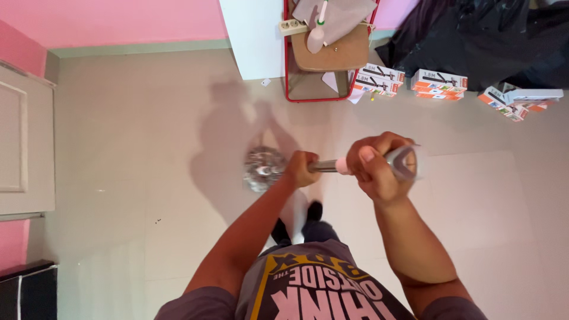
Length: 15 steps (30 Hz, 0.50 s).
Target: The person mops the tiled floor, moving a wet mop across the surface while occasionally rinsing or wringing it.
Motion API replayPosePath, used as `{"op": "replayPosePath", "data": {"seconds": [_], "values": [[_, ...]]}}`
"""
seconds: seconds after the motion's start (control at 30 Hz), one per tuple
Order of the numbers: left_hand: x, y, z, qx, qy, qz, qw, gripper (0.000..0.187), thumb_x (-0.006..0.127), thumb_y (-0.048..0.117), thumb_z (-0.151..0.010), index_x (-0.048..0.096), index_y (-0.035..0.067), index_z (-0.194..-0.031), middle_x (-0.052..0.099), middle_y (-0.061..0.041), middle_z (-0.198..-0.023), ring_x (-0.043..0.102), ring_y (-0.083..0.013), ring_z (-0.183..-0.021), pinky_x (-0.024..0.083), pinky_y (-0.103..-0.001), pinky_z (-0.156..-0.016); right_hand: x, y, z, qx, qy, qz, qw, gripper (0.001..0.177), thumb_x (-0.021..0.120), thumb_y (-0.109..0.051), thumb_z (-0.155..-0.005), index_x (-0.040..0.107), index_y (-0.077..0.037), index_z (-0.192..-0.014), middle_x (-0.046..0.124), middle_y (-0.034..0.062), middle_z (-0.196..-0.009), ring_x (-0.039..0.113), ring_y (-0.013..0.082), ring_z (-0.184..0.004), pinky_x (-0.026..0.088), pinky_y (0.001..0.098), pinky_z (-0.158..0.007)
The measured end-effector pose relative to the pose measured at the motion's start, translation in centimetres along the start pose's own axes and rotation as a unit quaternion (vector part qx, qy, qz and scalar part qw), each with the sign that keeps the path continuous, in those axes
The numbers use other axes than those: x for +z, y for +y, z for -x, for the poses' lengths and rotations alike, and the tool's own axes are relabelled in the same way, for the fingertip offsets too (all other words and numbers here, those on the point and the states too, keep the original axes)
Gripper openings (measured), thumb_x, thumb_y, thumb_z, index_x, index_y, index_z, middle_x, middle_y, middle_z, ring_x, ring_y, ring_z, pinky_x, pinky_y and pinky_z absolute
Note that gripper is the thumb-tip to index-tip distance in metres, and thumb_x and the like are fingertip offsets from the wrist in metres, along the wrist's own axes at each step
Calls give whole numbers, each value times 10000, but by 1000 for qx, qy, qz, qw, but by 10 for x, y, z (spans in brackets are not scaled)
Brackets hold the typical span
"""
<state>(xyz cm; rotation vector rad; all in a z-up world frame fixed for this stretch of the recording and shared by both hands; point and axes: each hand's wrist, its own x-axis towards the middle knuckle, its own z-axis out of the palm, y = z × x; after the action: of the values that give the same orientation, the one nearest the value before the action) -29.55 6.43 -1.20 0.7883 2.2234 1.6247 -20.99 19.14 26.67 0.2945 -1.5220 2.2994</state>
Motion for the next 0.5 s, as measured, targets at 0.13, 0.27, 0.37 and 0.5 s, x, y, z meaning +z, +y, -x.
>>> {"op": "replayPosePath", "data": {"seconds": [0.13, 0.27, 0.37, 0.5], "values": [[-23, -26, -4, 70, 65, -57, 994, 146, 681, 76, -633, 538, 48, -646, 520, -201, -615, 480, -375, -534, 399, -400, -486, -9, 26, -8, 23, -1, -42, 999, 330, 564, -33, -1003, 371, -75, -739, 425, 53, -547, 356, 125, -471, 341, 330, -491], [2, -16, -30, 104, 90, -23, 990, 174, 669, 53, -663, 496, 46, -644, 457, -189, -599, 391, -348, -531, 365, -389, -483, -23, 2, -33, 27, 2, 10, 1000, 342, 561, -2, -974, 369, -68, -699, 417, 53, -535, 359, 115, -451, 325, 304, -454], [36, 7, -57, 104, 89, 44, 990, 197, 700, 77, -658, 505, 53, -651, 422, -158, -551, 386, -292, -476, 353, -379, -467, -26, -22, -50, -8, -4, 72, 997, 375, 576, 3, -981, 382, -72, -668, 430, 47, -551, 420, 118, -476, 413, 326, -476], [62, 27, -95, 88, 61, 46, 993, 226, 721, 81, -677, 501, 56, -632, 455, -149, -570, 373, -305, -514, 361, -374, -482, -29, -33, -72, -16, 4, 205, 979, 339, 603, 2, -977, 454, -27, -674, 499, 83, -575, 482, 132, -503, 430, 300, -477]]}}
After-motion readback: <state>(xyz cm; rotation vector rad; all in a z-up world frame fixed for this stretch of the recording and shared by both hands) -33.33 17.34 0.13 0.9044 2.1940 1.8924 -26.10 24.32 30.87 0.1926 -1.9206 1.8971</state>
